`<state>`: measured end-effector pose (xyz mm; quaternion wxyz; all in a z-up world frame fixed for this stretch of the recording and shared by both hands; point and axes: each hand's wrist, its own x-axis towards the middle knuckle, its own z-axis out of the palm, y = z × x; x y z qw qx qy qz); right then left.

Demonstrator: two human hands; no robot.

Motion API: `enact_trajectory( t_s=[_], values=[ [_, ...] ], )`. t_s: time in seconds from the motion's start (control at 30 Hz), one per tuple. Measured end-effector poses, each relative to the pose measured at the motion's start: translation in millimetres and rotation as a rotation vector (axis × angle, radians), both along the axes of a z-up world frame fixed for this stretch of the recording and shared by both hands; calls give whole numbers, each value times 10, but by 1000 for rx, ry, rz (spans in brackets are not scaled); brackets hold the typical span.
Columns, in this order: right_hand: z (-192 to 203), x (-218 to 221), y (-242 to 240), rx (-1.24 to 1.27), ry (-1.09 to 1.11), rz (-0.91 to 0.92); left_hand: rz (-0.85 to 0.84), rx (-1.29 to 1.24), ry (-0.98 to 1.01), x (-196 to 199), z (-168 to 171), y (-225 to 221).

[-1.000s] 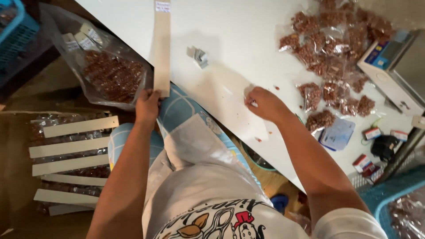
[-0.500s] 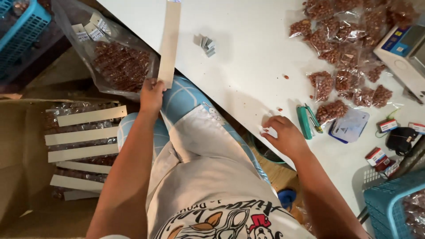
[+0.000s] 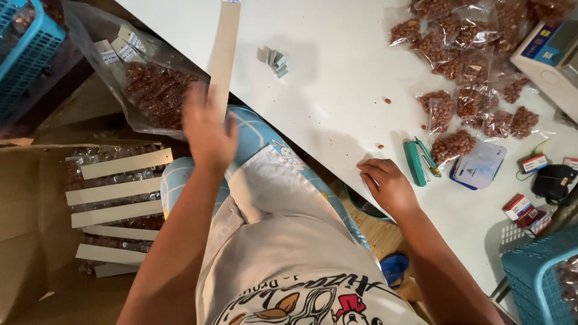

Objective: Stapling individual small bags of peanuts onto cardboard strips to create retail display hangers.

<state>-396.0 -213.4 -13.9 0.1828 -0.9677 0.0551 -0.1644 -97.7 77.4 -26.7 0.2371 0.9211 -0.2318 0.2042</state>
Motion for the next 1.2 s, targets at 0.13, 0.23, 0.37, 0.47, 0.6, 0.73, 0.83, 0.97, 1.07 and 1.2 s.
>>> enact_trajectory(
  t_s=[0.13, 0.23, 0.37, 0.47, 0.6, 0.73, 0.83, 0.97, 1.07, 1.2],
  values=[
    [8, -3, 16, 35, -70, -2, -509, 177, -50, -492, 18, -150],
    [38, 16, 22, 59, -90, -7, -788, 202, 506, -854, 663, -233],
    [6, -12, 11, 62, -71, -27, -623, 357, 431, -571, 318, -3],
    [-4, -44, 11, 51, -71, -50, -322, 420, 202, -522, 330, -40],
    [-51, -112, -19, 80, -62, -36, -630, 219, 67, -620, 529, -158],
    [-121, -288, 64, 40, -55, -77, -697, 221, 975, -856, 967, -252],
    [-146, -537, 103, 10, -65, -37, -699, 75, 947, -918, 1016, -244],
    [-141, -859, 168, -63, -185, 89, -725, -1, 882, -956, 902, -191],
    [-114, -996, 185, -161, -248, 162, -749, -2, 841, -955, 848, -190],
    [-184, -1125, 101, -222, -281, 191, -746, 21, 812, -983, 884, -235]
  ],
)
